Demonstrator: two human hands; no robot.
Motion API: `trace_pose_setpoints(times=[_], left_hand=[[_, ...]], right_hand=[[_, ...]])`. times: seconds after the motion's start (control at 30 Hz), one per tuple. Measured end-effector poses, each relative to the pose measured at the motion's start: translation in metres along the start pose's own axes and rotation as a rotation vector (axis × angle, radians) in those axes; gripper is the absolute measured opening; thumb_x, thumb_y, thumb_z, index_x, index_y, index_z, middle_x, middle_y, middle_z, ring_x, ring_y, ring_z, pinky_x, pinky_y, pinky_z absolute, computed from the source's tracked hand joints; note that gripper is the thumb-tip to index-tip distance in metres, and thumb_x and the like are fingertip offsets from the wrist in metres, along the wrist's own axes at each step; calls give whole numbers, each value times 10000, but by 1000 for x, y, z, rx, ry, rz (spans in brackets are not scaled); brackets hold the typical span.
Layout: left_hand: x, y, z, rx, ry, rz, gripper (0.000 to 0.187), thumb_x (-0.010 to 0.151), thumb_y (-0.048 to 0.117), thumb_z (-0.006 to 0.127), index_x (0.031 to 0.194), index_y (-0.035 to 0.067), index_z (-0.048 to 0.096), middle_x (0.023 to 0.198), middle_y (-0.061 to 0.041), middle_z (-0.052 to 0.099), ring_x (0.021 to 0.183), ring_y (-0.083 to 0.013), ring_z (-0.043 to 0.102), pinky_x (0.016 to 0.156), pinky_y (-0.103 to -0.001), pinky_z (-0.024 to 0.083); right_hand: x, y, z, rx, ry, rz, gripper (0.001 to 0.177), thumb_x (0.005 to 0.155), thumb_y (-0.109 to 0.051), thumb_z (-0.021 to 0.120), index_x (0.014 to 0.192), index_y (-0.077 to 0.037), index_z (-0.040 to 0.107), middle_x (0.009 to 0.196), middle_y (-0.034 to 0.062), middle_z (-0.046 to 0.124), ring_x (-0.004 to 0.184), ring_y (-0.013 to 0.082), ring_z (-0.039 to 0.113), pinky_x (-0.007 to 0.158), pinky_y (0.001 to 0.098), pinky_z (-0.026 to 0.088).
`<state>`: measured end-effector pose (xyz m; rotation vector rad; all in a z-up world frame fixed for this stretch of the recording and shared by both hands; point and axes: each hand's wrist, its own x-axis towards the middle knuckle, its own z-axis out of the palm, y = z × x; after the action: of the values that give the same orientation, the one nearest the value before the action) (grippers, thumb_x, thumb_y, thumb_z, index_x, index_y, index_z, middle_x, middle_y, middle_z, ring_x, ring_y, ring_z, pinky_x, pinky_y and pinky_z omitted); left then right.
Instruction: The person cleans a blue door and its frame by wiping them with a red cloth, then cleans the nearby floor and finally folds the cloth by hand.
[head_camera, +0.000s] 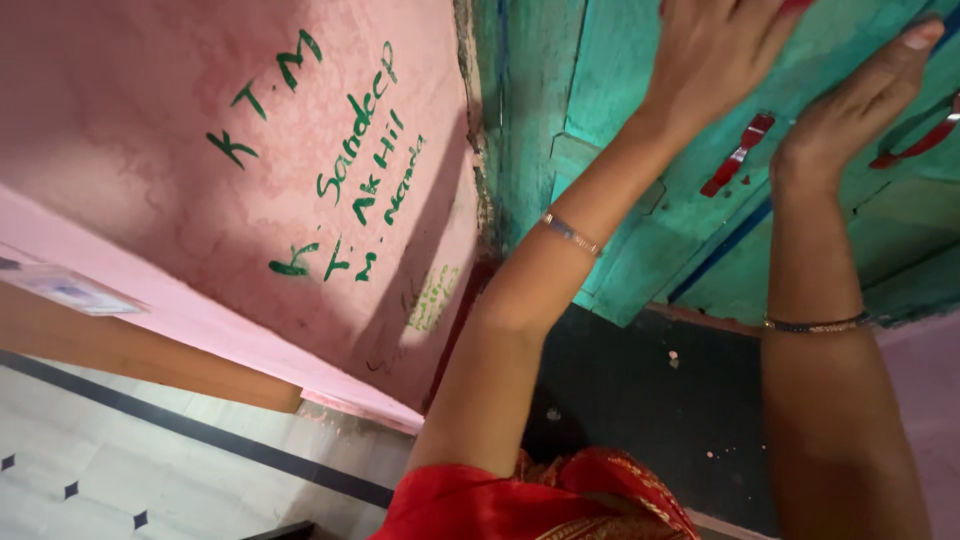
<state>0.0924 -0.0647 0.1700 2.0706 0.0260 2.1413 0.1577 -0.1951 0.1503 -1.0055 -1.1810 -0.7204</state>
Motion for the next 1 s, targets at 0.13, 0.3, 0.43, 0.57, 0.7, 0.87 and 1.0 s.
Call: trace_pose_setpoints(times=[0.13,0.3,0.43,0.57,0.7,0.87,1.0], left_hand=[[-50,10,-47,-51,-75,-12,428,872,166,767,1262,234,604,1433,-43,465,1351,-385,401,1154,-487,399],[-145,7,-66,-48,-178,-87,471,824,72,794,1224,237,605,1422,-79,446,1377,-439,402,1188,-531,396],[-193,-3,-78,15,-298,-44,451,839,46,795,1209,240,623,1381,-72,457,1343,-452,426,1151,-528,437],[-180,2,-87,-71,-288,-116,498,837,46,792,1283,200,632,1416,-66,458,1333,-430,441,1116,-507,437],[-157,13,-95,-33,-275,-139,531,775,51,773,1268,206,651,1463,-46,454,1331,-406,439,1134,-512,447],[-165,-11,-96,30,-328,82,371,876,100,751,1214,225,659,1476,-2,506,1348,-342,480,1102,-509,459],[-158,-61,-119,74,-428,299,308,893,154,748,1195,191,703,1418,-31,559,1289,-331,522,971,-498,453]], right_hand=[[-2,27,-7,-36,-10,-36,541,1220,-367,286,1536,34,465,1582,160,530,1402,218,526,1244,338,351],[-25,86,-25,51,-27,-18,522,1193,-373,291,1569,-45,444,1580,100,537,1391,194,555,1236,349,411],[-53,157,-49,125,16,34,491,1233,-371,323,1665,-138,315,1682,56,366,1554,177,413,1275,370,314],[-63,185,-59,134,4,-5,488,1233,-370,332,1679,-185,262,1721,29,286,1602,169,343,1302,398,282],[-48,141,-44,74,-2,-39,467,1196,-372,297,1576,-136,433,1625,55,467,1466,174,478,1297,383,337],[-34,102,-32,16,12,-12,443,1234,-341,307,1554,-65,438,1567,88,503,1392,176,507,1264,354,358],[-26,67,-26,33,-33,25,456,1227,-348,292,1544,-73,469,1531,65,540,1333,154,547,1238,328,404]])
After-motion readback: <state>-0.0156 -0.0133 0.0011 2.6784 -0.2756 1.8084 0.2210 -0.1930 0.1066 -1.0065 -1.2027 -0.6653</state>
